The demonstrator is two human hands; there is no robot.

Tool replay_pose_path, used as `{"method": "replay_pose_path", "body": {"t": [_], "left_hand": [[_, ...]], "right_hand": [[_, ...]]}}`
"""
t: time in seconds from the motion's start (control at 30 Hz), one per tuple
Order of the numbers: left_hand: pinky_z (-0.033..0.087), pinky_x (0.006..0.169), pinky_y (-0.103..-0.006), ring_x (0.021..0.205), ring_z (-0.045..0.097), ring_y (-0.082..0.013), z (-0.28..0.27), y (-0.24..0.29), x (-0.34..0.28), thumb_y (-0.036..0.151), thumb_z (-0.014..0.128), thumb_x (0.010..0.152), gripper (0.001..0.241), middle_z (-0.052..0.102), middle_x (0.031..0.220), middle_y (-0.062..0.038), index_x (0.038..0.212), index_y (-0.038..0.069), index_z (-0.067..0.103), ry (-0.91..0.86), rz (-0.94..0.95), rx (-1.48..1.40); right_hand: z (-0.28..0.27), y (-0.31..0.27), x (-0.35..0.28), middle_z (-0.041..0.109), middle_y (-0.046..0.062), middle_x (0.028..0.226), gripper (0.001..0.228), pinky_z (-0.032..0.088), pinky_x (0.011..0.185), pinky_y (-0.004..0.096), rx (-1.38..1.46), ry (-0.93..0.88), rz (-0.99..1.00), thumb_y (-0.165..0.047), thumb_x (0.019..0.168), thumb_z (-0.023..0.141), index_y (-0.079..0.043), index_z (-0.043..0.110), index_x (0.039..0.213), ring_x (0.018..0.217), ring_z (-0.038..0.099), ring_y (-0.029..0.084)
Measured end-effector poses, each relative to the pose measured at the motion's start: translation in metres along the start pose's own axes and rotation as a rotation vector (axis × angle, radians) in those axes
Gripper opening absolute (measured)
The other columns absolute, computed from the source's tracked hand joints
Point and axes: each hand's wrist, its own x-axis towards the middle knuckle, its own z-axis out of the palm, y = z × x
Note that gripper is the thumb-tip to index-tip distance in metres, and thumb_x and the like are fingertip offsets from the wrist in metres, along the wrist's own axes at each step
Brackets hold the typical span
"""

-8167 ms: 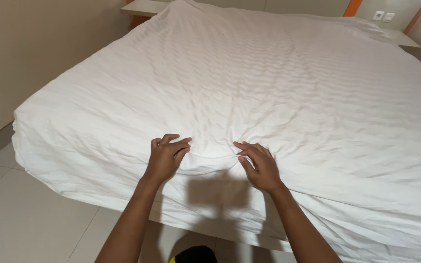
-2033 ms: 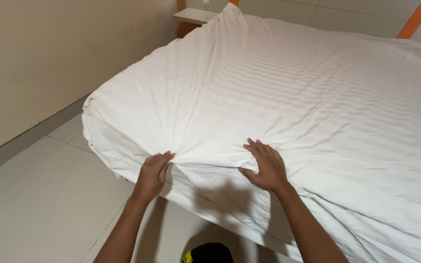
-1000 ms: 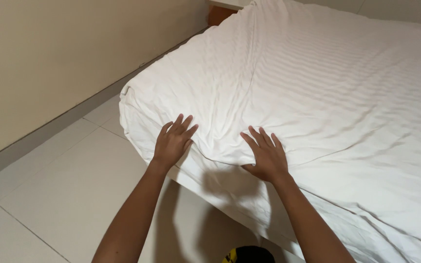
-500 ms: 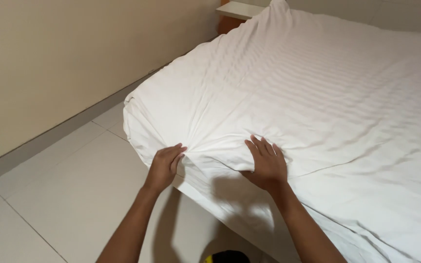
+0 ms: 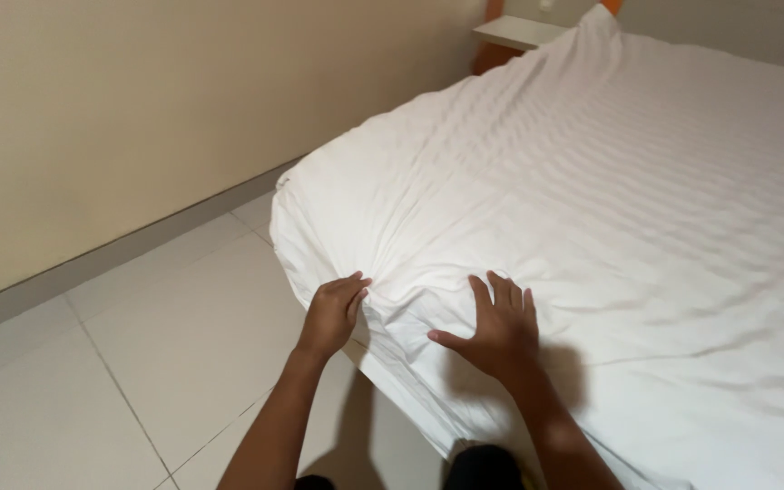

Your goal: The person smooths a white bedsheet over a mattress, tucks the edges under the mattress, and folds the corners to create a neat appearance. The person works around the bed, adjusting the sheet by hand to remove wrinkles and secure the fabric.

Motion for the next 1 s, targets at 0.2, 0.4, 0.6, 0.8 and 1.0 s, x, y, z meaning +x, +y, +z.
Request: {"method": "replay_pose_path", "body": {"t": [0.2, 0.4, 0.6, 0.8, 1.0], "left_hand": [[0.056, 0.095, -0.0401, 0.107, 0.072, -0.0365, 0.012, -0.001, -0.003, 0.010, 0.066, 0.096, 0.019, 0.073, 0.119, -0.021, 0.109, 0.002, 0.077, 0.020, -0.033, 0.054], [0.057, 0.095, -0.0392, 0.109, 0.073, -0.0347, 0.004, 0.015, -0.004, 0.010, 0.064, 0.097, 0.019, 0.074, 0.119, -0.020, 0.109, 0.002, 0.077, 0.028, -0.170, 0.001], [0.056, 0.096, -0.0391, 0.110, 0.072, -0.0345, 0.011, 0.005, -0.008, 0.009, 0.064, 0.098, 0.020, 0.073, 0.121, -0.020, 0.111, 0.002, 0.077, 0.105, -0.143, -0.014], [0.057, 0.095, -0.0383, 0.110, 0.073, -0.0335, 0.004, 0.012, -0.006, 0.010, 0.064, 0.099, 0.019, 0.074, 0.121, -0.019, 0.111, 0.002, 0.077, 0.051, -0.193, -0.007], [0.056, 0.095, -0.0397, 0.107, 0.073, -0.0346, -0.006, 0.016, -0.001, 0.009, 0.064, 0.099, 0.021, 0.074, 0.120, -0.019, 0.113, 0.002, 0.077, 0.048, -0.213, -0.058]], "right_hand": [[0.034, -0.021, 0.071, 0.011, 0.019, 0.169, 0.117, 0.009, 0.123, 0.054, 0.074, 0.048, -0.263, -0.080, 0.067, 0.075, -0.014, 0.037, 0.155, 0.156, 0.007, 0.041], [0.039, -0.038, 0.100, 0.008, 0.016, 0.170, 0.122, 0.005, 0.125, 0.054, -0.049, -0.099, -0.314, -0.082, 0.067, 0.074, -0.019, 0.027, 0.160, 0.158, 0.003, 0.038], [0.049, -0.039, 0.097, 0.008, 0.016, 0.171, 0.121, 0.007, 0.124, 0.055, -0.096, -0.090, -0.317, -0.077, 0.069, 0.075, -0.020, 0.023, 0.162, 0.158, 0.005, 0.037], [0.058, -0.041, 0.102, 0.010, 0.016, 0.170, 0.120, 0.006, 0.124, 0.055, -0.034, -0.066, -0.292, -0.085, 0.069, 0.068, -0.020, 0.025, 0.161, 0.157, 0.006, 0.036], [0.043, -0.055, 0.120, 0.008, 0.016, 0.170, 0.127, 0.002, 0.124, 0.056, -0.002, -0.165, -0.249, -0.094, 0.066, 0.060, -0.017, 0.026, 0.161, 0.158, 0.003, 0.035]]}}
